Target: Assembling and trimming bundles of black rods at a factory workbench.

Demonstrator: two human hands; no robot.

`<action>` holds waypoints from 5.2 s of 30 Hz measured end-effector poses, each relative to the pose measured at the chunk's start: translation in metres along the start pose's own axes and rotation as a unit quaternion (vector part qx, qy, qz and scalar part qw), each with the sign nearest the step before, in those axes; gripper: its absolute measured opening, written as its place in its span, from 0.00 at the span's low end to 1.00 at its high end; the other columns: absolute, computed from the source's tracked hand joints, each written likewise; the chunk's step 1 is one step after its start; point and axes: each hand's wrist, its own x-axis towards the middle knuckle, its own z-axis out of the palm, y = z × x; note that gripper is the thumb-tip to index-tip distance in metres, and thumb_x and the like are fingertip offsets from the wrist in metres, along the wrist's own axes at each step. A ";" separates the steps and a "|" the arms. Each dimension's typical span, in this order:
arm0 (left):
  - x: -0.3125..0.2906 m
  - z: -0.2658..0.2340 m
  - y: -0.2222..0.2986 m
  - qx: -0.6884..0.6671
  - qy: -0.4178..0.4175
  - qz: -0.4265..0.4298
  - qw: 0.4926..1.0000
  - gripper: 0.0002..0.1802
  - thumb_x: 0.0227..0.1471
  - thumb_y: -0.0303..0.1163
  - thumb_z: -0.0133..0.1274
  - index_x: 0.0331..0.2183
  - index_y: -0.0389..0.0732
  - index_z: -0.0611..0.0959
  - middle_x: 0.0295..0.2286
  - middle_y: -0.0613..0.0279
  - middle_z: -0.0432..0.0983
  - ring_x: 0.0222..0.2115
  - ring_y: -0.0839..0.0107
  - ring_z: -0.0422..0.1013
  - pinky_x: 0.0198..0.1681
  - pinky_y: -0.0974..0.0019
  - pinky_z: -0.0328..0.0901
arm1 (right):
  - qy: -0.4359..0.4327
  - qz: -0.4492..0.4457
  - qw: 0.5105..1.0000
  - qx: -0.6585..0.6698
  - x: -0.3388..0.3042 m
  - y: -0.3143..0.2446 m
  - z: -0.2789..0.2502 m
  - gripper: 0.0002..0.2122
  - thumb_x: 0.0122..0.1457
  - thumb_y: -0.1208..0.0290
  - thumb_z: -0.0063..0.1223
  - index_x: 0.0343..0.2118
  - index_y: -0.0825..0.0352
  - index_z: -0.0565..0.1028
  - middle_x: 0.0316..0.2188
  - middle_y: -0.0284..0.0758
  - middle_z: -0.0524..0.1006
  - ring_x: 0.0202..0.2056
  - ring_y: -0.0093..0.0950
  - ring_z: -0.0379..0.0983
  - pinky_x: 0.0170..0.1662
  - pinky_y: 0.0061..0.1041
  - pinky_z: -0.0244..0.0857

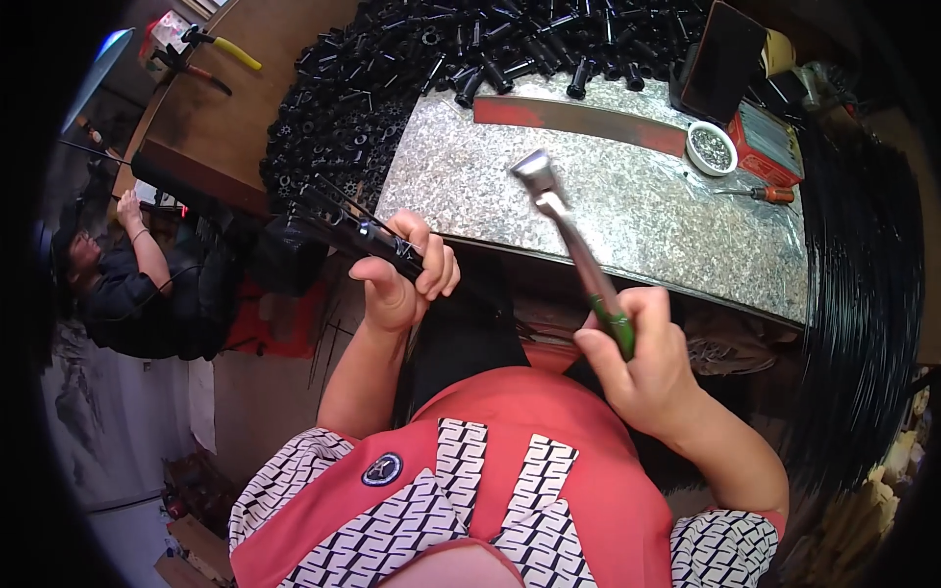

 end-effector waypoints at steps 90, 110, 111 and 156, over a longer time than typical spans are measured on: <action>-0.001 0.036 0.006 0.057 -0.165 -0.101 0.980 0.26 0.38 0.31 0.71 0.41 0.38 0.78 0.32 0.70 0.75 0.32 0.84 0.69 0.36 0.77 0.65 | -0.252 0.213 0.944 0.024 -0.011 -0.026 -0.050 0.09 0.63 0.70 0.45 0.43 0.69 0.69 0.26 0.42 0.76 0.26 0.34 0.75 0.35 0.31 0.68; 0.014 0.029 0.004 0.021 -0.173 -0.261 0.949 0.24 0.31 0.28 0.73 0.35 0.36 0.82 0.33 0.62 0.78 0.35 0.77 0.72 0.40 0.72 0.66 | -0.359 0.390 0.767 0.361 -0.008 0.015 -0.049 0.20 0.51 0.66 0.63 0.43 0.70 0.69 0.21 0.42 0.76 0.15 0.32 0.73 0.18 0.24 0.67; 0.014 0.027 0.000 0.033 -0.161 -0.236 0.958 0.24 0.31 0.29 0.73 0.35 0.36 0.83 0.33 0.62 0.78 0.35 0.77 0.72 0.39 0.71 0.66 | -0.357 0.369 0.808 0.287 -0.003 0.004 -0.049 0.21 0.49 0.67 0.64 0.43 0.69 0.69 0.21 0.39 0.75 0.17 0.30 0.73 0.19 0.24 0.67; 0.001 0.031 -0.021 0.073 0.018 -0.060 0.995 0.18 0.45 0.26 0.66 0.38 0.38 0.77 0.21 0.80 0.64 0.23 0.90 0.59 0.30 0.81 0.58 | -0.122 0.112 0.975 -0.151 0.028 0.015 -0.008 0.14 0.54 0.66 0.62 0.26 0.70 0.68 0.17 0.46 0.70 0.20 0.45 0.68 0.24 0.33 0.61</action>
